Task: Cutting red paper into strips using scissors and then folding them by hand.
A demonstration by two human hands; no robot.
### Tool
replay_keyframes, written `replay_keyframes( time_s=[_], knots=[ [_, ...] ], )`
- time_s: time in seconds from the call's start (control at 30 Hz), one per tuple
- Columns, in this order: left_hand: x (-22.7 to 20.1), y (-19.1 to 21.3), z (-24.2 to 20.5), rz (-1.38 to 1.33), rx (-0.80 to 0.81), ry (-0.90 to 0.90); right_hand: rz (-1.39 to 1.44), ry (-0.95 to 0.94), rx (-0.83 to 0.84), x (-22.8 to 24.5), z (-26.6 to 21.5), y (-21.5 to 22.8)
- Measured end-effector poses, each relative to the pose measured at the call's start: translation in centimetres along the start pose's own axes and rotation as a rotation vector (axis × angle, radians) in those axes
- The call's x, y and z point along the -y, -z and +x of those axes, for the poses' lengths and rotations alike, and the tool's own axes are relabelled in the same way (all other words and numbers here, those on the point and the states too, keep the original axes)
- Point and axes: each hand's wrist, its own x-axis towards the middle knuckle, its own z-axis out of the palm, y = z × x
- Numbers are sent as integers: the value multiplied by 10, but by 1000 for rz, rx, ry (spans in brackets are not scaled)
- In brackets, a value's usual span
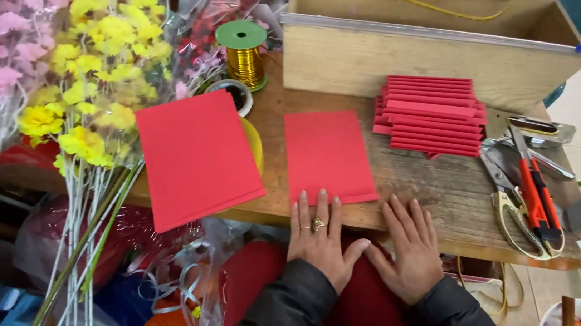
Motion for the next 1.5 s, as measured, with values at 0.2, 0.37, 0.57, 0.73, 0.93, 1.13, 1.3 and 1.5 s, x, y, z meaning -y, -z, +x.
replay_keyframes(
  time_s=[0.2,0.37,0.57,0.73,0.93,1.13,1.3,1.5],
  knots=[
    [3,-3,-3,150,-2,-4,-35,-86,22,20,14,14],
    [2,4,0,8,42,-6,-127,41,59,31,36,13],
    [5,-1,-1,35,48,-12,-193,107,41,35,44,2],
    [5,2,-1,43,42,-9,-208,78,69,36,43,-2],
    [5,2,-1,12,62,1,-294,91,18,38,44,7],
    [5,8,2,-55,58,18,-329,-100,156,10,33,18],
    [0,10,4,-40,-2,14,-367,-89,131,0,29,16],
    [-13,9,8,-32,6,46,-416,-28,66,-11,19,5]
  ],
)
